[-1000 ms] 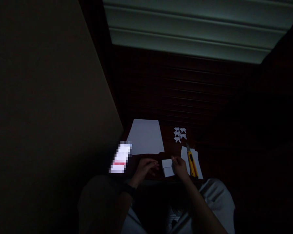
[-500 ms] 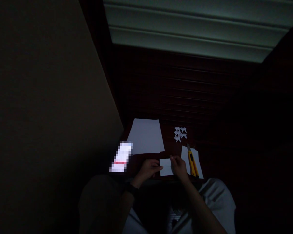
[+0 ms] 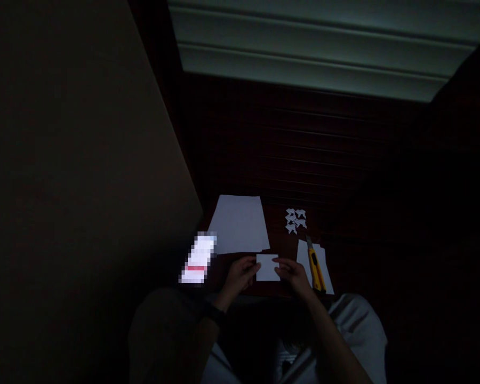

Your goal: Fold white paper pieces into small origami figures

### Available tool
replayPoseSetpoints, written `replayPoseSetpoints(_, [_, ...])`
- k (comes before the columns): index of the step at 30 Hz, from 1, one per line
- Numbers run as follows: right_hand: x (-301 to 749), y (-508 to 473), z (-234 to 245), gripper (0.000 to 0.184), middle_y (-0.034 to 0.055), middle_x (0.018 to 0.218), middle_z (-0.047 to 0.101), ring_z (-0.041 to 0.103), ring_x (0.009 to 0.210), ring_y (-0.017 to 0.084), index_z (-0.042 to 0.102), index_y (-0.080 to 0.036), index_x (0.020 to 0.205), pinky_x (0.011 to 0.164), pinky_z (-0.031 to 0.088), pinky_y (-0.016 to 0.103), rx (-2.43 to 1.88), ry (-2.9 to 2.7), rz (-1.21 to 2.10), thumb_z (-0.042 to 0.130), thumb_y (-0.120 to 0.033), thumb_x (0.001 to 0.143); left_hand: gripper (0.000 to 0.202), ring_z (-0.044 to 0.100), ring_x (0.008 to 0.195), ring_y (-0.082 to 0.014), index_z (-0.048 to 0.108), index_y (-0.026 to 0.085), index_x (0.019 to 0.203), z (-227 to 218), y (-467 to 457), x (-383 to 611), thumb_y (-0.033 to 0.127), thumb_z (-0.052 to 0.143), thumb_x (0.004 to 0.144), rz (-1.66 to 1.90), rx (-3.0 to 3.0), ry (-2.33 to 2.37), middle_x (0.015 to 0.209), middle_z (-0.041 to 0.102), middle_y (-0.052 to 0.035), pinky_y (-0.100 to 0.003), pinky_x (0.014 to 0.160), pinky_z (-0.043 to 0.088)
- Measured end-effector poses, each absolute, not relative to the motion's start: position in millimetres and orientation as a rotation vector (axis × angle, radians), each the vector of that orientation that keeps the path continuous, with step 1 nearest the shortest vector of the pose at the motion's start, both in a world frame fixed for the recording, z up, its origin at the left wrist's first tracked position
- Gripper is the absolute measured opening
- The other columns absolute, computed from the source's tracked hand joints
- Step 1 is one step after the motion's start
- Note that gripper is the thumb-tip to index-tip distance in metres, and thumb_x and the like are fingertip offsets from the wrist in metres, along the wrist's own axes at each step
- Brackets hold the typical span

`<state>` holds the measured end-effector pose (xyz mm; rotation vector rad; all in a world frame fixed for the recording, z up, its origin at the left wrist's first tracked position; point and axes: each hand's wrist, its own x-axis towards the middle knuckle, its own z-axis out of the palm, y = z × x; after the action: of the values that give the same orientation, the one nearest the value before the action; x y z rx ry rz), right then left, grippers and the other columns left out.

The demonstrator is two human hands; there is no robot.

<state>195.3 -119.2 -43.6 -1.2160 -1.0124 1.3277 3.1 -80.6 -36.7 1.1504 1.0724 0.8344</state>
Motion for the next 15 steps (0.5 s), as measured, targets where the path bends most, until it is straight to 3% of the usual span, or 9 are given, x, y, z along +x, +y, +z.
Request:
replayPoseSetpoints(3, [195.3, -120.7, -41.6, 0.033, 0.0032, 0.08, 0.062, 0.055, 0.069, 0.015, 0.062, -0.019, 0.098, 0.059, 0.04, 0.025, -1.176, -0.963, 1.395, 0.066, -0.032, 0.068, 0.06, 0.044, 0.036, -0.0045, 0.043, 0.021, 0.122, -29.0, -82.9, 0.0, 0.041, 0.062, 0.068, 0.82, 1.175, 1.011, 0.07, 0.06, 0.0001, -0.014, 0.03, 0.024])
replayPoseSetpoints(6, [195.3, -121.9, -38.7, 0.039, 0.0023, 0.079, 0.062, 0.055, 0.069, 0.016, 0.06, -0.02, 0.103, 0.06, 0.04, 0.026, -1.142, -0.942, 1.419, 0.067, -0.031, 0.066, 0.073, 0.046, 0.039, -0.0043, 0.027, 0.029, 0.132, -24.3, -83.9, -2.9, 0.037, 0.062, 0.069, 0.804, 1.174, 0.96, 0.075, 0.059, 0.0015, -0.014, 0.031, 0.026])
replayPoseSetpoints(12, [196.8, -121.8, -36.4, 0.05, -0.0009, 0.071, 0.059, 0.05, 0.06, 0.012, 0.056, -0.02, 0.109, 0.054, 0.037, 0.023, -1.161, -0.976, 1.385, 0.069, -0.028, 0.062, 0.06, 0.046, 0.041, -0.0048, 0.043, 0.02, 0.123, -33.3, -81.8, -2.4, 0.034, 0.063, 0.069, 0.769, 1.215, 0.94, 0.071, 0.057, 0.0011, -0.016, 0.036, 0.031])
replayPoseSetpoints(15, [197.6, -121.4, -36.9, 0.049, -0.0022, 0.067, 0.057, 0.048, 0.056, 0.01, 0.055, -0.02, 0.111, 0.052, 0.036, 0.023, -1.166, -0.981, 1.389, 0.068, -0.028, 0.064, 0.06, 0.047, 0.042, -0.0053, 0.043, 0.019, 0.123, -35.6, -81.9, -2.4, 0.033, 0.063, 0.069, 0.77, 1.213, 0.925, 0.069, 0.057, 0.0012, -0.016, 0.038, 0.032])
